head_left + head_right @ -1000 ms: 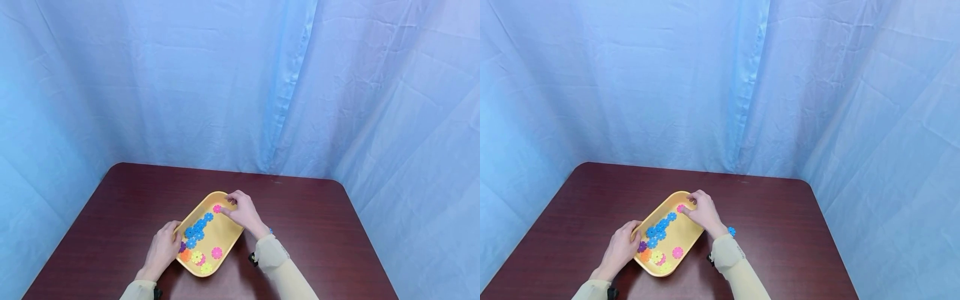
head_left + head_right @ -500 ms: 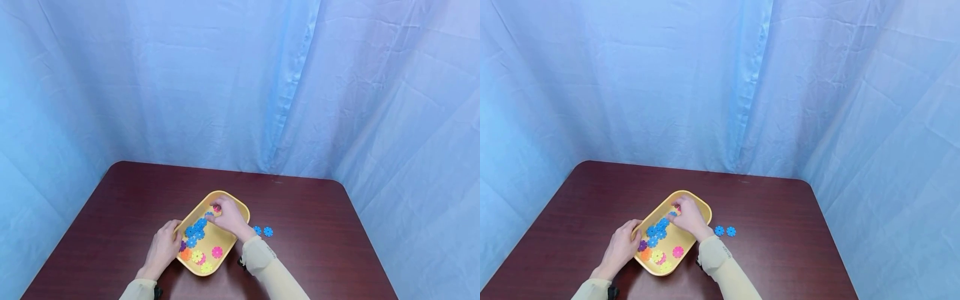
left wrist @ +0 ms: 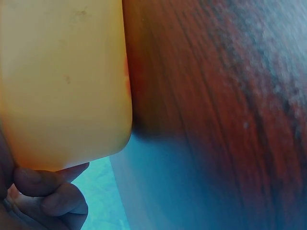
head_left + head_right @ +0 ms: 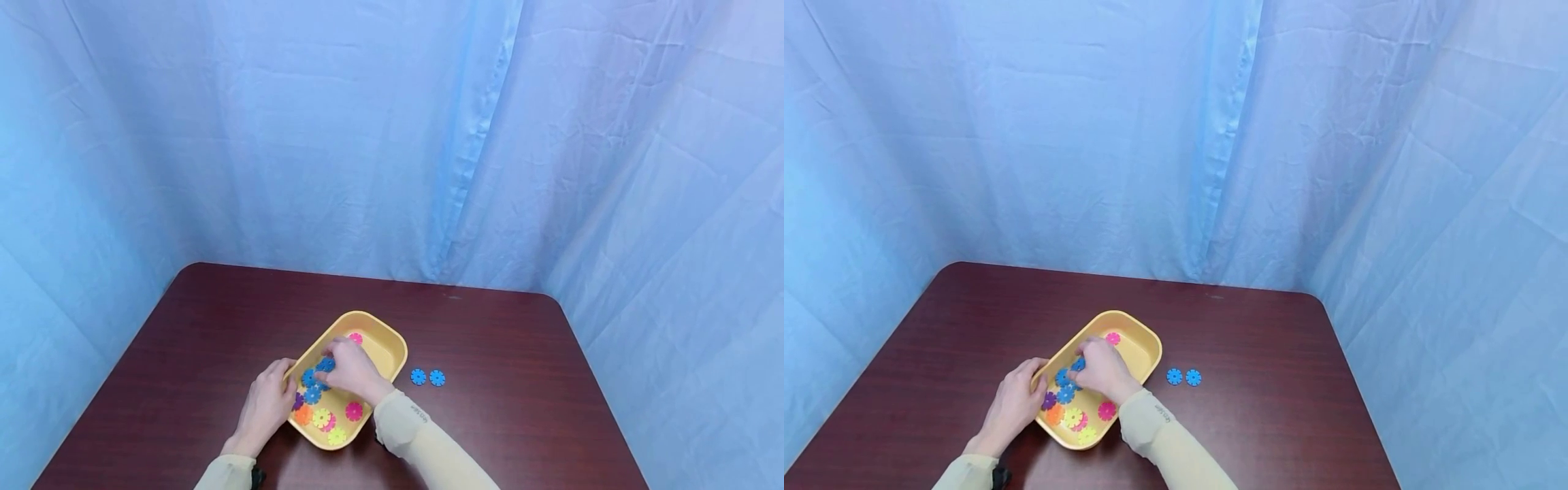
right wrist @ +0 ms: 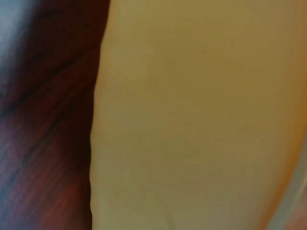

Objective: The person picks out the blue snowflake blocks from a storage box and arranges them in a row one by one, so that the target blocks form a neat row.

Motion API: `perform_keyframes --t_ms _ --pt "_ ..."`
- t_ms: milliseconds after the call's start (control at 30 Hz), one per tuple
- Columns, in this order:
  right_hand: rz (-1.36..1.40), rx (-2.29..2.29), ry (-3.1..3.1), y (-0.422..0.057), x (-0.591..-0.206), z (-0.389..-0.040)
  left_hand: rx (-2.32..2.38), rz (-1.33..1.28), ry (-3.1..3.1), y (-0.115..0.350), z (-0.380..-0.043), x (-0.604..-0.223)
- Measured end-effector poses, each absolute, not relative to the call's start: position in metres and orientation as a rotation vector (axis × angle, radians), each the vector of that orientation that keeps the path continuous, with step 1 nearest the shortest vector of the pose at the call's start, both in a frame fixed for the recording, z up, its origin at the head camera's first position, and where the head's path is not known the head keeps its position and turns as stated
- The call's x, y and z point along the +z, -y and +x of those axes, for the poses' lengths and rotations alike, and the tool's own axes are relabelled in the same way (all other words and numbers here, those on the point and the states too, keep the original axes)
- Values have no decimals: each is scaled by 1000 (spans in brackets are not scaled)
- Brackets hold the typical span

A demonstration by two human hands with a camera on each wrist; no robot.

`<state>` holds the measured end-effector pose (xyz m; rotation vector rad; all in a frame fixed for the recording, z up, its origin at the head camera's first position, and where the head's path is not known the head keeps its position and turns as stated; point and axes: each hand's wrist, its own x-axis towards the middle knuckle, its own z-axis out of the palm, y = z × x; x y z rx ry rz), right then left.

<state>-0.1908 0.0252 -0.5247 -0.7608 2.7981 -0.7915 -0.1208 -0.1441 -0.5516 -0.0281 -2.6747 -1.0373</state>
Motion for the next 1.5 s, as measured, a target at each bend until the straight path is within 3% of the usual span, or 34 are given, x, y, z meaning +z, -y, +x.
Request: perform_keyframes --t_ms 600,1133,1500 --pt "-659 -558 -2904 0 -539 -179 -1038 -39 2661 145 -122 -552" --pt "-745 -445 -2994 8 -548 -173 -1028 -74 2620 146 -122 -553" --pt "-668 -561 -2929 0 -547 -175 -1041 -30 2681 145 -122 -553"
